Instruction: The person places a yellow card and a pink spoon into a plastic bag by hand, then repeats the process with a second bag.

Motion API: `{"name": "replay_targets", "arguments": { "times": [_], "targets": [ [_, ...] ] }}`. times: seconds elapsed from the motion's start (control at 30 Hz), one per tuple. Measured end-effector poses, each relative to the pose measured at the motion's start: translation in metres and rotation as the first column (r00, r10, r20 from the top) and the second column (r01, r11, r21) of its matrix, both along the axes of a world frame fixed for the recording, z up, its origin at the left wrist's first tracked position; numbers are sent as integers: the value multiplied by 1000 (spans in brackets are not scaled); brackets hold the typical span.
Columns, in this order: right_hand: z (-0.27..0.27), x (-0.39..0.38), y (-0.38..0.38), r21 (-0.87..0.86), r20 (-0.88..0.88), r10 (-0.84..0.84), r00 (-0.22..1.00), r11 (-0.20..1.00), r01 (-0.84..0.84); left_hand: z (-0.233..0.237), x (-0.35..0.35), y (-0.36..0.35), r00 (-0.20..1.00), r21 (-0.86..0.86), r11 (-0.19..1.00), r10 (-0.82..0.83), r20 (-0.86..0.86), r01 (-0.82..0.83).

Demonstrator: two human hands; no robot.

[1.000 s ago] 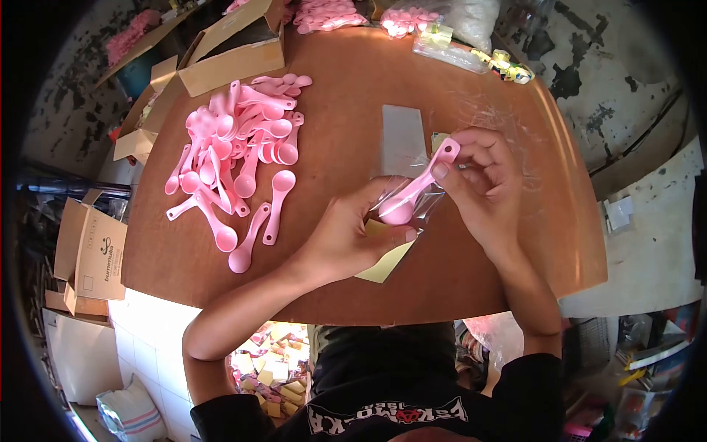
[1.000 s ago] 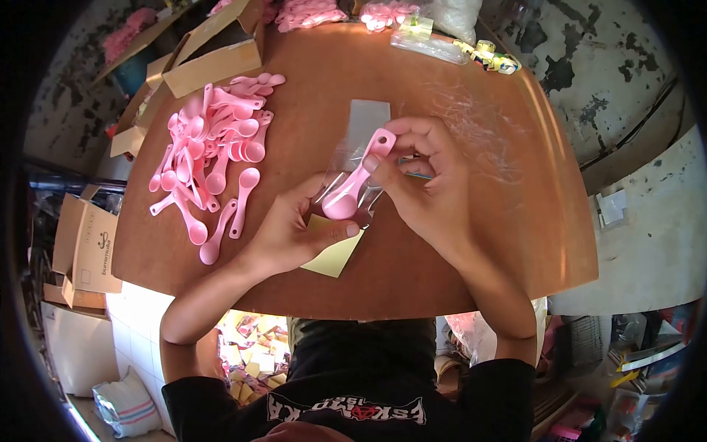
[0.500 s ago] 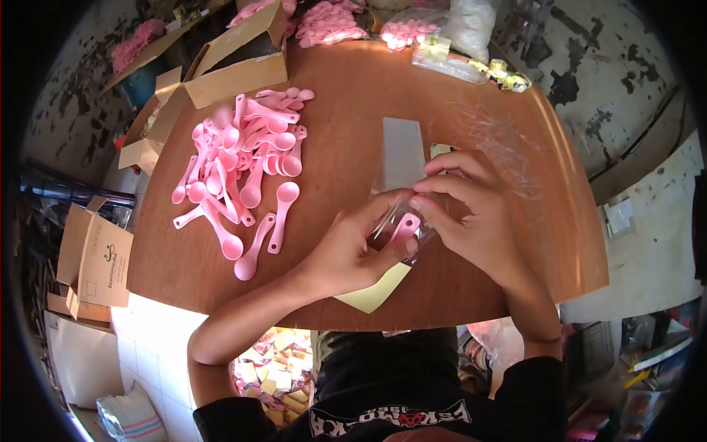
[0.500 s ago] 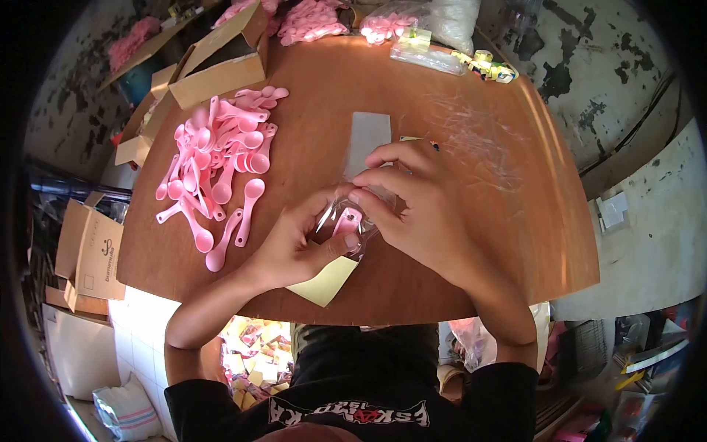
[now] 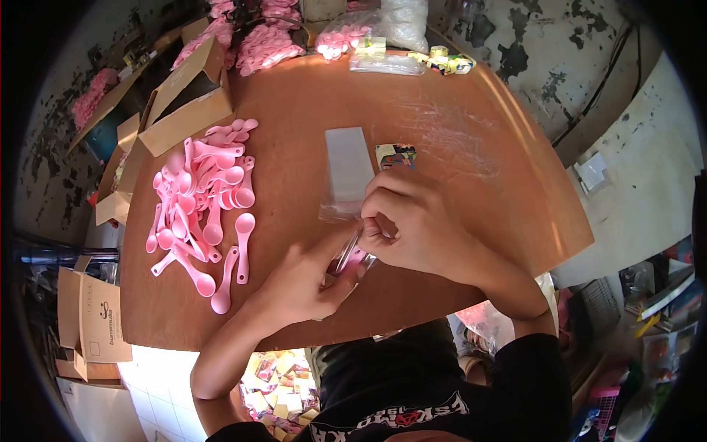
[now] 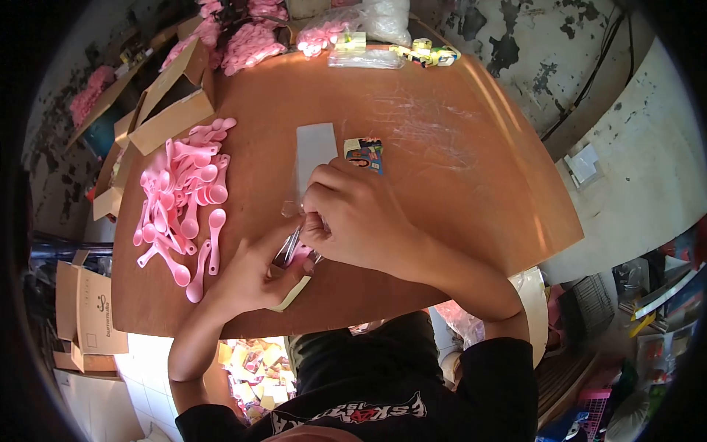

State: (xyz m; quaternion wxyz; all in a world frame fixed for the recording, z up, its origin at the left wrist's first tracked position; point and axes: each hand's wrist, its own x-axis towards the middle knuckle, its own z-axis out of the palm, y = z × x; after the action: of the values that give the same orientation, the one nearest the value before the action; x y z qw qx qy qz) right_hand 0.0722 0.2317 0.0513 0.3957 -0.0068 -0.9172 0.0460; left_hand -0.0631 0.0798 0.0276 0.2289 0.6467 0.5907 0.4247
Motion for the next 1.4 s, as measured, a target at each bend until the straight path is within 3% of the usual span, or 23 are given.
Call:
{"name": "replay_targets", "arguments": {
  "times": [0.07,0.1,0.13,0.23,0.3,0.33,0.4,0.43,0.47,0.5,0.53,0.6,0.63,0.67,0.73,0.77,0.83,1.03,1.2,1.27,1.33,1.4],
  "targets": [
    [9,3,6,-319,-69,109,992,939,-126,4,-1,-3,998,6,998,-64,10,64],
    [19,8,10,-360,-105,71,992,927,-104,3,-2,-3,992,50,991,-123,-25,124],
    [26,13,17,-512,-115,107,988,845,-151,2,0,-4,992,52,990,-126,-24,127],
    [55,36,53,-744,-352,224,909,523,-417,-7,2,-4,983,40,995,-93,157,88],
    [70,53,96,-728,-522,455,721,203,-655,-17,1,-1,964,67,996,-68,258,52],
    [70,57,124,-727,-520,455,723,208,-654,-18,1,1,933,94,995,-49,356,16],
    [37,62,176,-899,-414,431,802,-58,-434,-10,2,2,901,84,996,-59,429,25],
    [8,61,185,-738,269,98,958,660,139,-12,1,2,913,85,996,-46,405,13],
    [-17,56,192,42,511,-568,645,766,641,-13,-1,4,924,94,996,-29,381,-8],
    [-33,51,191,-225,458,-405,791,809,544,-14,-1,4,927,82,997,-23,374,-9],
    [-45,45,182,-471,356,-230,906,793,386,-14,-2,5,926,89,996,-9,378,-26],
    [-27,28,114,-604,120,-166,979,770,205,-14,-1,6,943,127,991,-7,331,-37],
    [-15,23,87,-516,52,-77,996,851,92,-11,0,6,914,6,1000,16,406,-20],
    [-3,18,63,-414,-15,19,1000,910,-23,-10,0,5,913,-11,999,36,405,-34],
    [14,13,23,-350,-17,83,996,933,-84,-10,-1,5,928,-45,999,30,372,-15],
    [17,10,13,-360,-19,90,996,929,-91,-13,0,6,939,20,999,24,344,-33],
    [20,5,-1,-112,31,22,999,993,-19,-14,1,7,948,43,998,19,319,-34],
    [9,-6,-3,54,-47,-31,998,998,34,-11,1,3,978,24,999,31,207,-36],
    [6,-4,-6,13,-13,-58,998,998,58,-12,4,0,991,-24,998,60,119,-57],
    [5,-3,-1,-35,-3,-36,999,999,36,-11,3,2,996,68,997,23,91,-29],
    [1,0,1,-123,-15,-4,1000,992,2,-10,2,3,992,81,997,4,125,-14],
    [0,2,-1,-98,-60,-6,998,995,1,-11,2,3,987,89,996,-6,159,-8]
  ]
}}
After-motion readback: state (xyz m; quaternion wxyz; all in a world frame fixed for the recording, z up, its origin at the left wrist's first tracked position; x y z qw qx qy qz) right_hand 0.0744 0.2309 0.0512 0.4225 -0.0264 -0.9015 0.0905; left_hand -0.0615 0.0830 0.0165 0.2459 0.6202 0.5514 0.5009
